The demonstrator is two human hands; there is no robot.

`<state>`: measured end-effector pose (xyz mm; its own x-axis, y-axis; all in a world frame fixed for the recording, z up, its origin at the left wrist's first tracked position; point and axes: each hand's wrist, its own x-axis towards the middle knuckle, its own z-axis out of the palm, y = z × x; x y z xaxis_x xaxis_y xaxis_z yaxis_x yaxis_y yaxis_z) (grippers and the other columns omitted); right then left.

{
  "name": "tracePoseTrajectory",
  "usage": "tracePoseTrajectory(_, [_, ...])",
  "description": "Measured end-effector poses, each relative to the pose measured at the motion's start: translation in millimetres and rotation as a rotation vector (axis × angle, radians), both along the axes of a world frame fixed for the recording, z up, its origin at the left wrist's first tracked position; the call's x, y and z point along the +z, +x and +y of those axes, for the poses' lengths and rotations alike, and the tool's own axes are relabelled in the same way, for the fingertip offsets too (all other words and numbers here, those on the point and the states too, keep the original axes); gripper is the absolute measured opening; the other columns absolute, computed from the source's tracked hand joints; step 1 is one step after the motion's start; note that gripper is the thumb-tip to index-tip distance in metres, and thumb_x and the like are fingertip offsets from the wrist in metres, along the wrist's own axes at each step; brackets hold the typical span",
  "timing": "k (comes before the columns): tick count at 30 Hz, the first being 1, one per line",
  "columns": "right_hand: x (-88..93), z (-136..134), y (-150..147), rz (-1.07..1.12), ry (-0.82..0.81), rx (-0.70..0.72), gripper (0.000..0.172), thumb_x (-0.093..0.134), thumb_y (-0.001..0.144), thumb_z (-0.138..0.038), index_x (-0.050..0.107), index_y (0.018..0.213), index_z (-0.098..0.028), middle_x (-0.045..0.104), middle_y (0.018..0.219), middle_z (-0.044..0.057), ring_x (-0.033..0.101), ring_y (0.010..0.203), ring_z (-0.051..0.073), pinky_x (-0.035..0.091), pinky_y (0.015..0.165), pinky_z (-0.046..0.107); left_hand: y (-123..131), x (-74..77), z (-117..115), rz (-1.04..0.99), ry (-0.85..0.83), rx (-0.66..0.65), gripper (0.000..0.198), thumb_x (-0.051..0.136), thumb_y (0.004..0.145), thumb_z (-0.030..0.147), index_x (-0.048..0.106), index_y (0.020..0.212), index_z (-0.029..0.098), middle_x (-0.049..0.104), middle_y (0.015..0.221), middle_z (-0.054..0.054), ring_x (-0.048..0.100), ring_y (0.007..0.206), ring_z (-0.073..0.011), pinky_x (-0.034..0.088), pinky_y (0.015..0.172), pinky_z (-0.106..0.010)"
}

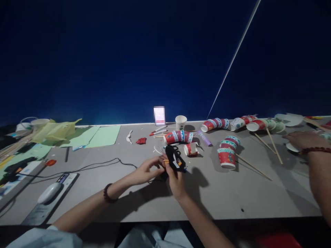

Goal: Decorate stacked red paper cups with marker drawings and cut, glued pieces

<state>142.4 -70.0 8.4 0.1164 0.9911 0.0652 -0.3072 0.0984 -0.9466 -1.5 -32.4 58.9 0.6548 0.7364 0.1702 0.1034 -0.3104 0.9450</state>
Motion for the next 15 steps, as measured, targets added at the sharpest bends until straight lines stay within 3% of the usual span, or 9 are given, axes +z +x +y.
tracePoseTrajectory(2, [2.1, -2, 11, 0.074, -0.009, -0.075, 0.035, 0.055, 0.084, -0.046, 0.064, 0.110, -0.025, 0.066, 0.113, 0.006, 0.060, 0.108, 0.025, 0.045, 0.096, 0.042, -2, 13.8, 22, 0.190, 0.182, 0.024, 0.016, 0.052, 0.084, 0.027, 0.064, 0.079, 0.018, 0.067, 0.079, -0.004, 0.061, 0.075, -0.0164, 0.046, 0.066, -0.027])
tracePoseTrajectory(5, [7.2, -10, 27, 0.097, -0.037, -0.232, 0.025, 0.054, 0.083, -0.043, 0.066, 0.098, -0.027, 0.070, 0.092, 0.004, 0.064, 0.088, 0.023, 0.050, 0.082, 0.041, 2, 21.0, 71, 0.333, 0.389, 0.432, 0.017, 0.052, 0.081, 0.027, 0.066, 0.078, 0.018, 0.066, 0.073, -0.004, 0.058, 0.067, -0.0168, 0.044, 0.061, -0.027])
tracePoseTrajectory(7, [10.2, -19, 34, 0.093, -0.046, -0.310, 0.019, 0.053, 0.082, -0.040, 0.065, 0.094, -0.031, 0.066, 0.074, 0.001, 0.062, 0.074, 0.022, 0.049, 0.071, 0.040, 10, 16.0, 105, 0.452, 0.389, 0.524, 0.024, 0.054, 0.081, 0.035, 0.068, 0.090, 0.017, 0.069, 0.087, -0.009, 0.061, 0.077, -0.0210, 0.045, 0.067, -0.030])
tracePoseTrajectory(9, [11.2, -30, 38, 0.099, -0.057, -0.337, 0.016, 0.052, 0.082, -0.039, 0.064, 0.092, -0.037, 0.063, 0.064, 0.001, 0.058, 0.063, 0.022, 0.046, 0.064, 0.041, 19, 6.5, 132, 0.548, 0.347, 0.514, 0.038, 0.058, 0.078, 0.042, 0.067, 0.102, 0.014, 0.067, 0.105, -0.015, 0.062, 0.091, -0.0264, 0.045, 0.075, -0.033])
tracePoseTrajectory(11, [9.0, -41, 39, 0.099, -0.082, -0.338, 0.015, 0.052, 0.081, -0.039, 0.064, 0.090, -0.043, 0.062, 0.061, 0.002, 0.056, 0.057, 0.022, 0.044, 0.059, 0.043, 27, -4.0, 147, 0.576, 0.316, 0.480, 0.048, 0.064, 0.073, 0.047, 0.067, 0.106, 0.013, 0.066, 0.106, -0.016, 0.062, 0.093, -0.0296, 0.045, 0.076, -0.034])
tracePoseTrajectory(15, [-2.3, -53, 36, 0.080, -0.130, -0.401, 0.021, 0.053, 0.080, -0.042, 0.060, 0.099, -0.045, 0.059, 0.058, 0.000, 0.056, 0.051, 0.024, 0.044, 0.050, 0.042, 32, -20.7, 153, 0.572, 0.265, 0.375, 0.059, 0.076, 0.059, 0.050, 0.068, 0.109, 0.020, 0.069, 0.102, -0.011, 0.064, 0.088, -0.0287, 0.045, 0.071, -0.031])
